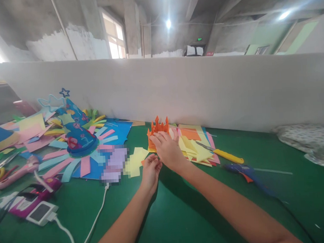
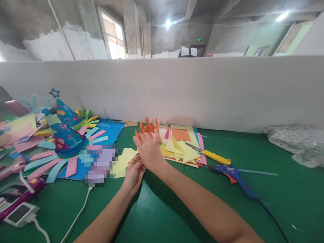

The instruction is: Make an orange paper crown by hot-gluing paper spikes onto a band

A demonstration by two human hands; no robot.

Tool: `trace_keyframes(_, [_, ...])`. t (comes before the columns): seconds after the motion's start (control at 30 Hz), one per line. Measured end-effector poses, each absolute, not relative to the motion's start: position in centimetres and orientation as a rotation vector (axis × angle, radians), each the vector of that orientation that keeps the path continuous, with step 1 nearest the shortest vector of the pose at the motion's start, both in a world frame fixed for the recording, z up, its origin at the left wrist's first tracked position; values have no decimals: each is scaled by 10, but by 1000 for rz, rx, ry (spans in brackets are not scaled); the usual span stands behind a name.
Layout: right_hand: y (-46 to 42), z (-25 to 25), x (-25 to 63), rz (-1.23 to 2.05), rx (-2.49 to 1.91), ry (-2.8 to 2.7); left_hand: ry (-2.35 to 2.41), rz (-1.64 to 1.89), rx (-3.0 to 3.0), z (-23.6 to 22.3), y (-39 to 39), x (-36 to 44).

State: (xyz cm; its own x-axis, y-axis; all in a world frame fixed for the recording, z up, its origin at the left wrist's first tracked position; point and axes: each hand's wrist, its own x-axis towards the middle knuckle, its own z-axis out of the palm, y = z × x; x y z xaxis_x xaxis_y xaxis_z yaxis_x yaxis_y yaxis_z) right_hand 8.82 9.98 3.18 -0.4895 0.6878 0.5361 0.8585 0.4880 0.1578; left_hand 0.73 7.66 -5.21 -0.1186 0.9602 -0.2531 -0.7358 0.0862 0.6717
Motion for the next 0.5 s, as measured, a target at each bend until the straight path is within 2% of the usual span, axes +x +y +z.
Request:
trace_keyframes(0.1, [88, 43, 119, -391, -1146, -2235, 841, 1465, 375, -51, 73, 10])
trace_keyframes(0.23, [84, 46, 171, -229, -1243, -1944, 854, 1435, 436, -51, 68, 12])
trace_keyframes(0.5, [75, 27, 230, -7, -1415, -1897, 903, 1448, 500, -50, 66, 10])
